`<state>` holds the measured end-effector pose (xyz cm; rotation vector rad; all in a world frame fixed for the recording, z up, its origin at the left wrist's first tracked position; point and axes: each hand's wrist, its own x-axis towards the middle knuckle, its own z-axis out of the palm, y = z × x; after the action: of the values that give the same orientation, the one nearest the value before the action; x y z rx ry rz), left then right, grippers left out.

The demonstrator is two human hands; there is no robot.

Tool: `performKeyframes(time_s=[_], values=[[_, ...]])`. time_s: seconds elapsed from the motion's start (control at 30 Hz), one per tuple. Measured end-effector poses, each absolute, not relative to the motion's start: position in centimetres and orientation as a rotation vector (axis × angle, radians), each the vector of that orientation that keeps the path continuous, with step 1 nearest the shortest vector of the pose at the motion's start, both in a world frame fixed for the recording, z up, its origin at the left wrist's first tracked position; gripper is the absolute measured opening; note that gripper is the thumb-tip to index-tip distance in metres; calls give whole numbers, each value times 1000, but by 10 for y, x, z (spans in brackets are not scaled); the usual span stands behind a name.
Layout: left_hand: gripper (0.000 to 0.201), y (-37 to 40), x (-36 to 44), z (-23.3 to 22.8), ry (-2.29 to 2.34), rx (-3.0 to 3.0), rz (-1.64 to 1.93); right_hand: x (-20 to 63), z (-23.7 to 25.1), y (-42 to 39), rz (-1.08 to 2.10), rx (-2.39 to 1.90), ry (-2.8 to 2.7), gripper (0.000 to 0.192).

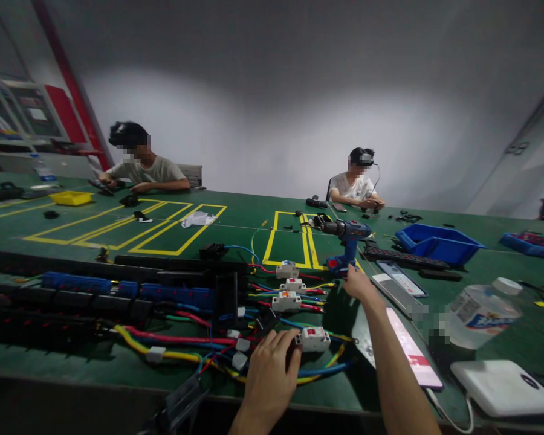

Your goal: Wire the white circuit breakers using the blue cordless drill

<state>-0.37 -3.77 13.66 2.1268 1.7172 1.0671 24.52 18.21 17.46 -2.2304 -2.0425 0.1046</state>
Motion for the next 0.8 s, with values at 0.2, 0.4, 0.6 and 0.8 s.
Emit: performKeyframes(time_s=[0.2, 0.4, 0.6, 0.8], values=[[32, -37, -3, 132, 1745, 2161, 1080, 241, 174, 158, 50, -2409, -1972, 44], [32, -36, -4, 129, 1747, 2182, 1085, 253, 178, 155, 26, -2466, -1965, 43], [31, -36, -3, 132, 1756, 2173, 1058, 260, 181, 158, 78, -2418, -2032, 34], [32, -38, -4, 134, 1750, 2188, 1068, 266, 181, 160, 197, -2360, -2063, 21]])
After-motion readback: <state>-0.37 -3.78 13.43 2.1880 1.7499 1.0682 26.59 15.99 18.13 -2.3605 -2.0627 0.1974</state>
